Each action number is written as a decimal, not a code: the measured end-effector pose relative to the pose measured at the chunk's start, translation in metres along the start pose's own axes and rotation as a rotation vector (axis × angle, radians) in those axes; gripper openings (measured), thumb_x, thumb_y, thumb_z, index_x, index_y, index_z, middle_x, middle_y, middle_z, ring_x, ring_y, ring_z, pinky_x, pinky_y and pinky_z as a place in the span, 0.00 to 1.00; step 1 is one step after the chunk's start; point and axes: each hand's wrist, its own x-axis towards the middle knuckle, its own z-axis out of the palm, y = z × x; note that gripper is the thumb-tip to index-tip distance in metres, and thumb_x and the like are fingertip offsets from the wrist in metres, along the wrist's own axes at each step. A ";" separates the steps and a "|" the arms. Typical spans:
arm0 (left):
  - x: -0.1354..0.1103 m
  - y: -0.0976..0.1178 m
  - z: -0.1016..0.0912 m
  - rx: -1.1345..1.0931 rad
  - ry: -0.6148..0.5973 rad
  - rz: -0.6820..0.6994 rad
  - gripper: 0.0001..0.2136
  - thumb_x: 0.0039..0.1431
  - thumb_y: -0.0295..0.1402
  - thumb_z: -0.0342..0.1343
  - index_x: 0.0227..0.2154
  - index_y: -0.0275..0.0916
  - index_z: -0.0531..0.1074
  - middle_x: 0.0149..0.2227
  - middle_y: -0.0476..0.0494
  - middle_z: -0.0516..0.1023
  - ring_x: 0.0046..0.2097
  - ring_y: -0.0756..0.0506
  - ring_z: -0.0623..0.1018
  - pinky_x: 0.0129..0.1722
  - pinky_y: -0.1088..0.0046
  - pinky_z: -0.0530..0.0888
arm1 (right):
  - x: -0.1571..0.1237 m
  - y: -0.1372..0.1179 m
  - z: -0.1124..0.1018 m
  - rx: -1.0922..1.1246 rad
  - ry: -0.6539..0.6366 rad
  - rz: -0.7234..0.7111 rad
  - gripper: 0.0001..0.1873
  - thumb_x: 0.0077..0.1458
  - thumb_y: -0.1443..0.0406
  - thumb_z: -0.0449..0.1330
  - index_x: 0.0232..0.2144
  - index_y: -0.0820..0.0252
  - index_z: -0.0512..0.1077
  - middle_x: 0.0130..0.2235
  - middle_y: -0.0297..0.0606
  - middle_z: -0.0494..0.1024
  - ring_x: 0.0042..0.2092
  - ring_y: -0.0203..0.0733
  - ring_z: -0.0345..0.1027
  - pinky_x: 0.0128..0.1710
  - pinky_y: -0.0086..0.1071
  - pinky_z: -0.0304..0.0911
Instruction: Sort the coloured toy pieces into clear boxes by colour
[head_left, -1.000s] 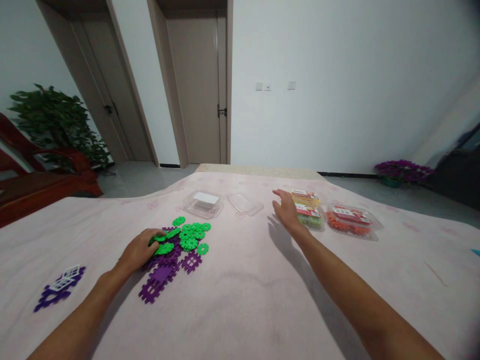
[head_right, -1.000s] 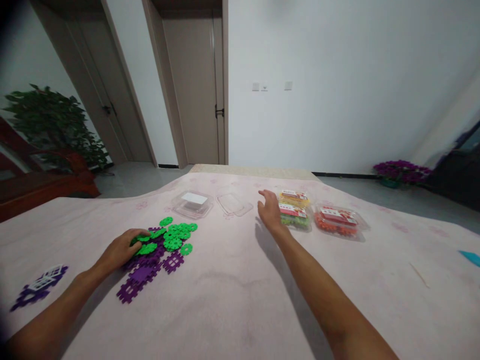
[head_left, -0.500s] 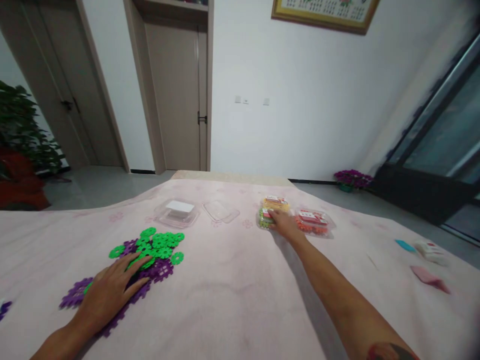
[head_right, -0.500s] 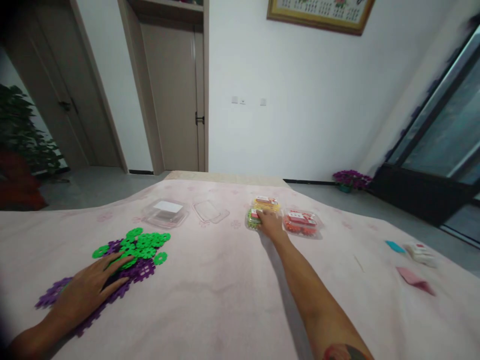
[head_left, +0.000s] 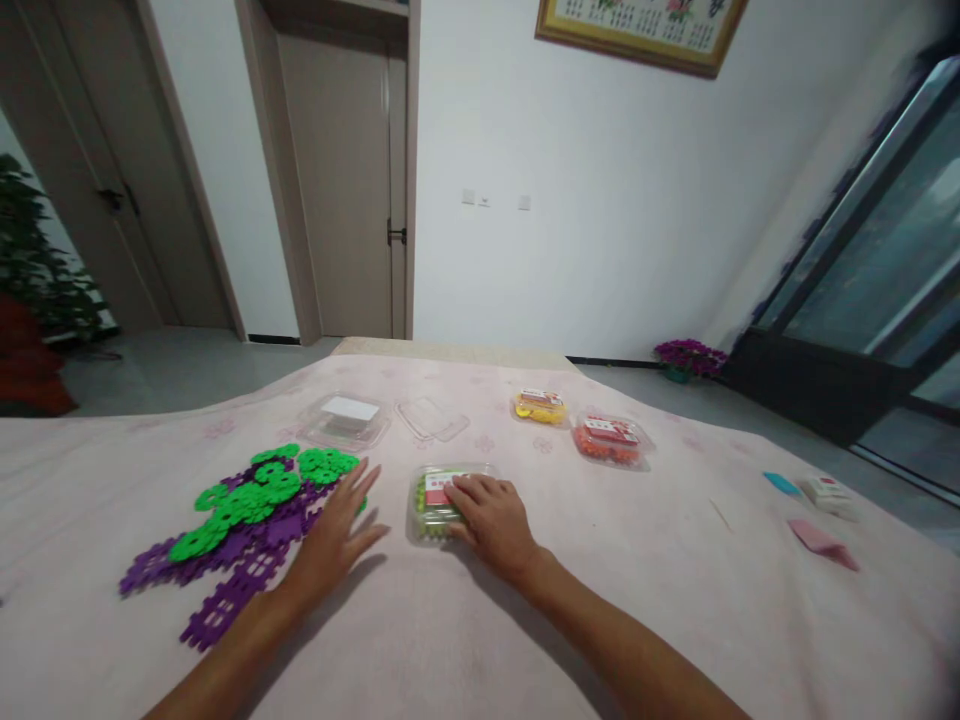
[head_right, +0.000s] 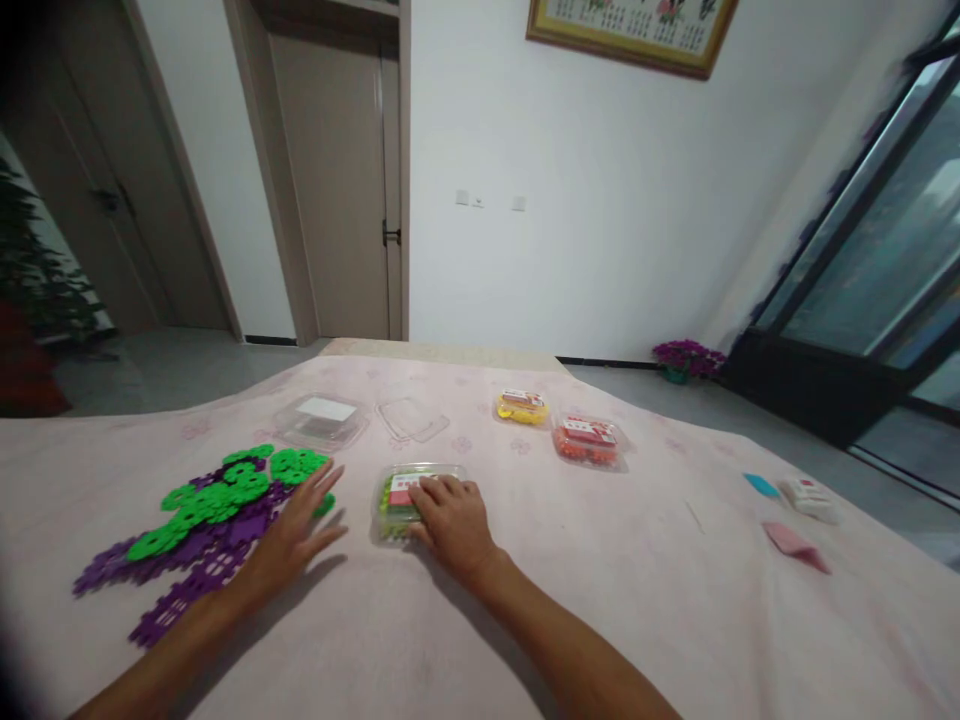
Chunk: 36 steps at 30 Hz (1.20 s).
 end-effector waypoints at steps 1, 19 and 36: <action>0.003 0.008 0.009 -0.154 -0.073 -0.018 0.40 0.53 0.39 0.65 0.68 0.49 0.56 0.71 0.35 0.52 0.70 0.33 0.54 0.66 0.47 0.56 | 0.000 -0.011 0.002 0.027 0.012 -0.032 0.28 0.62 0.47 0.56 0.60 0.49 0.66 0.59 0.44 0.72 0.57 0.51 0.64 0.50 0.43 0.57; 0.013 0.042 0.032 -0.736 -0.063 -0.291 0.48 0.33 0.30 0.74 0.63 0.42 0.63 0.55 0.36 0.73 0.51 0.39 0.76 0.54 0.63 0.71 | 0.023 -0.032 -0.039 0.076 -0.196 -0.262 0.14 0.66 0.65 0.54 0.51 0.59 0.71 0.49 0.47 0.78 0.50 0.49 0.71 0.48 0.40 0.64; 0.012 0.033 0.041 -0.489 -0.030 -0.258 0.46 0.43 0.31 0.66 0.67 0.40 0.52 0.53 0.39 0.74 0.49 0.43 0.77 0.53 0.64 0.72 | 0.053 -0.041 -0.065 -0.216 -0.392 -0.623 0.10 0.64 0.75 0.49 0.41 0.68 0.70 0.39 0.49 0.79 0.38 0.45 0.75 0.35 0.35 0.68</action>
